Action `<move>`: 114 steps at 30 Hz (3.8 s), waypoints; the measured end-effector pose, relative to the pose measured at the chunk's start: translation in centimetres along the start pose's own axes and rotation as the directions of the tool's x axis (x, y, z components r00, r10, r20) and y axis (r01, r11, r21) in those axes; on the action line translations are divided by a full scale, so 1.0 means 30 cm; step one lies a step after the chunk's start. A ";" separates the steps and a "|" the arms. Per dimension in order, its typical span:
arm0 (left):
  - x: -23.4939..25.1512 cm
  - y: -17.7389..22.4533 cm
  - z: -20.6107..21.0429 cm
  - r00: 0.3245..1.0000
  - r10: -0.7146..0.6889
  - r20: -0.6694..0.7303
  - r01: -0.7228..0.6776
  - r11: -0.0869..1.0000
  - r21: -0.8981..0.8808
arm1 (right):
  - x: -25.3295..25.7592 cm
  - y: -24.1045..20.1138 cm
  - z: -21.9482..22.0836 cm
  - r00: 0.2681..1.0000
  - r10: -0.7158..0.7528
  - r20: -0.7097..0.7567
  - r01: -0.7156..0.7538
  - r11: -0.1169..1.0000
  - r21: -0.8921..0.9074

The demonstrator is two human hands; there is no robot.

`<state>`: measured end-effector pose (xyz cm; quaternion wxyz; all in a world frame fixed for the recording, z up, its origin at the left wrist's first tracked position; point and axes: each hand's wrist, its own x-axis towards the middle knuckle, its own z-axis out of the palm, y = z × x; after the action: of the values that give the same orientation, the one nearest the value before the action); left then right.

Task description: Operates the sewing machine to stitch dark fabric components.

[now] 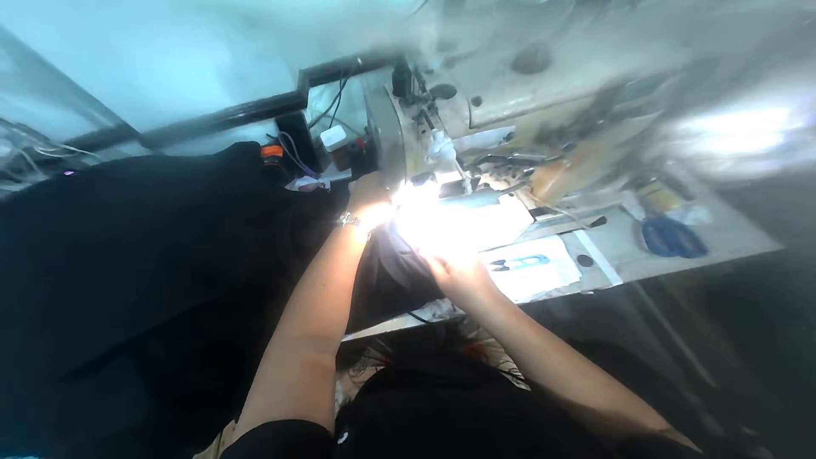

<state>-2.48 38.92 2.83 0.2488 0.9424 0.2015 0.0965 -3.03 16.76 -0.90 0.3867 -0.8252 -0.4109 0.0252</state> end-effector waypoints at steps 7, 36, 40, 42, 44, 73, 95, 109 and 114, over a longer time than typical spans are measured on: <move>-0.004 0.006 -0.023 0.997 0.070 -0.015 -0.069 0.998 0.010 | -0.007 0.020 0.020 0.999 -0.023 -0.027 0.023 1.000 -0.017; -0.400 -0.057 0.089 0.877 0.400 -0.266 -0.351 0.911 0.214 | -0.017 0.036 0.054 0.989 -0.114 -0.100 0.115 0.993 0.005; -0.379 -0.076 0.020 0.893 0.412 -0.184 -0.367 0.901 0.233 | -0.001 0.032 0.042 0.990 -0.109 -0.088 0.110 0.994 0.003; -0.415 -0.056 -0.003 0.884 0.465 -0.050 -0.437 0.859 0.266 | 0.001 0.036 0.032 0.990 -0.116 -0.076 0.116 0.993 -0.007; -0.454 -0.045 0.003 0.866 0.495 0.073 -0.487 0.802 0.346 | 0.001 0.022 0.005 0.996 -0.091 0.001 0.091 0.995 -0.037; -0.659 -0.062 0.031 0.812 0.482 -0.328 -0.377 0.863 0.336 | -0.261 0.036 -0.178 0.864 -0.503 0.002 0.502 0.864 0.046; -0.376 -0.063 -0.096 0.896 0.443 -0.035 -0.366 0.779 0.510 | -0.030 0.033 -0.110 0.922 -0.385 0.050 0.385 0.923 0.002; -0.653 0.082 -0.229 0.828 0.561 0.005 -0.549 0.809 0.211 | 0.031 0.056 -0.031 0.957 -0.283 0.062 0.285 0.958 -0.026; -0.715 0.097 -0.105 0.716 0.694 0.075 -0.673 0.715 -0.191 | -0.098 0.051 -0.042 0.915 -0.398 0.072 0.403 0.911 -0.086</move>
<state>-21.69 28.78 5.26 0.2788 0.9329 -0.1875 0.1299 -3.50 13.38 -1.84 0.3312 -0.7407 -0.5821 -0.0531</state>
